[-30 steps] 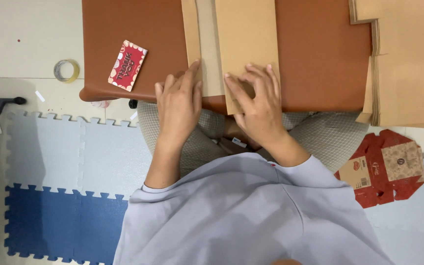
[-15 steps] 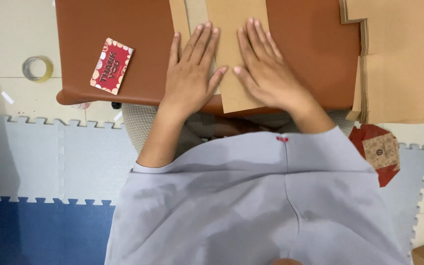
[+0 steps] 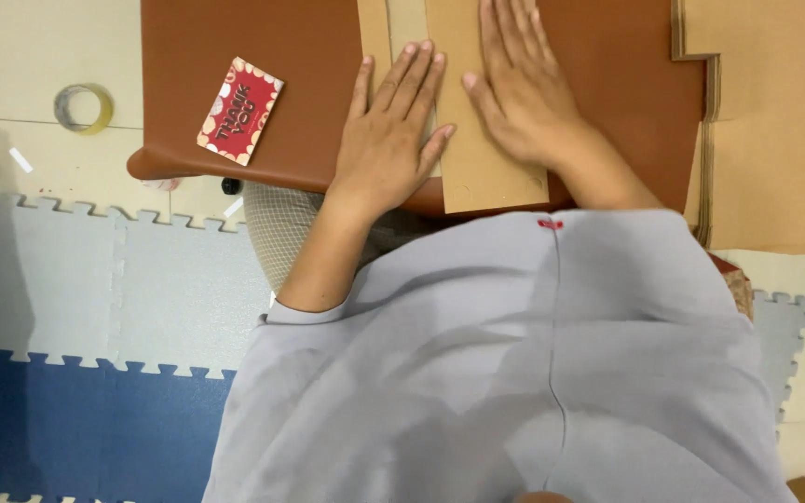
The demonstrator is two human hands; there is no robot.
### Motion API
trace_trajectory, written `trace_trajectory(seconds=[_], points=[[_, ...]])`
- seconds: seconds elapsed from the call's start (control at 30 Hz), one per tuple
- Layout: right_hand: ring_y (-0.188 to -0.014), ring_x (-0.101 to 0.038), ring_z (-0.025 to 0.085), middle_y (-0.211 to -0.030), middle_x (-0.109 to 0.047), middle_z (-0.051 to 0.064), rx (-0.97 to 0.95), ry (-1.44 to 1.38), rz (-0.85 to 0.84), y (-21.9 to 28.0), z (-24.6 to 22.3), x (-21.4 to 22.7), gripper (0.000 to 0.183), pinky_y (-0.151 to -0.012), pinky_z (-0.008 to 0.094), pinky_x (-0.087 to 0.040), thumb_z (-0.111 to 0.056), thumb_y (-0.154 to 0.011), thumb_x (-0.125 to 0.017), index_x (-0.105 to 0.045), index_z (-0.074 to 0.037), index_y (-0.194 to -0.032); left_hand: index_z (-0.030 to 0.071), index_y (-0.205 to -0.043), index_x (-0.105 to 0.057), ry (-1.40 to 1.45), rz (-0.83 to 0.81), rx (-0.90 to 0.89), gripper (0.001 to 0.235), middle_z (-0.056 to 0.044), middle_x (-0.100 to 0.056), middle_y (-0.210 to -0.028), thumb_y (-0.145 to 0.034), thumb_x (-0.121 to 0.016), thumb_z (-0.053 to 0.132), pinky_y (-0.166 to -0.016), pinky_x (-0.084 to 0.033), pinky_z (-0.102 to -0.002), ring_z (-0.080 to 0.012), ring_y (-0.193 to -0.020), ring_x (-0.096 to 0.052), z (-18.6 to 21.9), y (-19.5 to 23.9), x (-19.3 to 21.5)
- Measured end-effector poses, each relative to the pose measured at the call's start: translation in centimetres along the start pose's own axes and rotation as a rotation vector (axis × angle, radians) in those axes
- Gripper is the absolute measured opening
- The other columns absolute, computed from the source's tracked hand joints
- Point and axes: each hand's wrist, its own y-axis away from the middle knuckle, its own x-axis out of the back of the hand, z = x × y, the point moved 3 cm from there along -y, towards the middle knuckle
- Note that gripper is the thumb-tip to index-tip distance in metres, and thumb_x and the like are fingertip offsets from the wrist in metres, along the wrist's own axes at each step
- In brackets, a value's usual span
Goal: Assembling a small cardboard box by folding its flaps and tucking them into place.
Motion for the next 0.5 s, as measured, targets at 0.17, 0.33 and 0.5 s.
trace_trajectory(seconds=[0.17, 0.33, 0.5], points=[[-0.158, -0.005, 0.034, -0.168, -0.006, 0.022, 0.085, 0.01, 0.034, 9.2, -3.7, -2.3, 0.066, -0.131, 0.047, -0.007, -0.039, -0.111, -0.027, -0.008, 0.001, -0.161, 0.004, -0.16, -0.027, 0.055, 0.033, -0.012, 0.061, -0.012, -0.029, -0.166, -0.114, -0.042, 0.041, -0.126, -0.011, -0.055, -0.0245, -0.155, -0.024, 0.0, 0.1, 0.1], [-0.158, -0.007, 0.033, -0.169, -0.008, 0.02, 0.068, -0.064, 0.01, 8.3, -2.8, -1.9, 0.064, -0.13, 0.047, -0.008, -0.038, -0.111, -0.025, -0.01, -0.001, -0.161, 0.004, -0.16, -0.026, 0.037, 0.024, -0.012, 0.06, -0.011, -0.028, -0.167, -0.114, -0.04, 0.041, -0.126, -0.012, -0.055, -0.0242, -0.155, -0.024, 0.0, 0.1, 0.1], [-0.157, 0.002, 0.034, -0.169, -0.001, 0.021, -0.078, -0.05, -0.049, -1.1, 1.7, -0.8, 0.066, -0.127, 0.044, 0.002, -0.042, -0.111, -0.019, 0.001, -0.003, -0.16, 0.005, -0.16, -0.028, 0.018, 0.052, -0.013, 0.061, -0.01, -0.031, -0.166, -0.113, -0.041, 0.041, -0.126, -0.012, -0.054, -0.0233, -0.155, -0.026, -0.1, 0.1, -0.2]])
